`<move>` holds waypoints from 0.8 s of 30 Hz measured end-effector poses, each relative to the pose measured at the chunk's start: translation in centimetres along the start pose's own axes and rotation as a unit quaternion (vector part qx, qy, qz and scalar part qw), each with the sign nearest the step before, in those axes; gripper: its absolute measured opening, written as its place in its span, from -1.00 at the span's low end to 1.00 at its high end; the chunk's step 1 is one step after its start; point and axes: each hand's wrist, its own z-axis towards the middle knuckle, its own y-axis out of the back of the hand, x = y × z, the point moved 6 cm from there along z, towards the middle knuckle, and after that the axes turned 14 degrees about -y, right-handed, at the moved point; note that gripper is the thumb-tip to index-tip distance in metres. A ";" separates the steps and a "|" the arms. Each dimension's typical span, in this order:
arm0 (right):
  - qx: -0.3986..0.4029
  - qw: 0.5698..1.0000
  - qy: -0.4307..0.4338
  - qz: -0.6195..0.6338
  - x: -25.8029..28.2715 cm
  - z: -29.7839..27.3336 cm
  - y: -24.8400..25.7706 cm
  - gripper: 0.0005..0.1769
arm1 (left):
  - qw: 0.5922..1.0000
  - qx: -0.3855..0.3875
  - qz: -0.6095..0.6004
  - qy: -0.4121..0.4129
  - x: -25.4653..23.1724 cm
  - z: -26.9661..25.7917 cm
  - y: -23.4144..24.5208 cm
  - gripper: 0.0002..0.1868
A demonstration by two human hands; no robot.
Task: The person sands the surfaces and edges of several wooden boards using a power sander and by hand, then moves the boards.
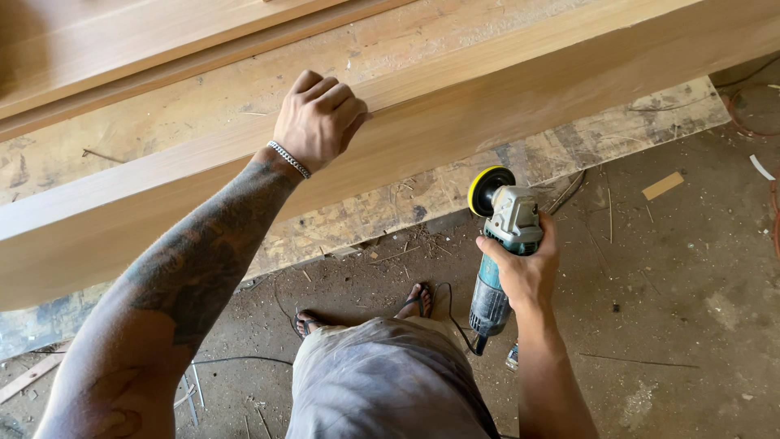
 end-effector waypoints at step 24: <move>-0.012 0.997 -0.060 0.045 -0.9 1.2 3.2 -0.11 | 0.982 -0.012 -0.096 0.161 1.5 2.5 -5.7 -0.77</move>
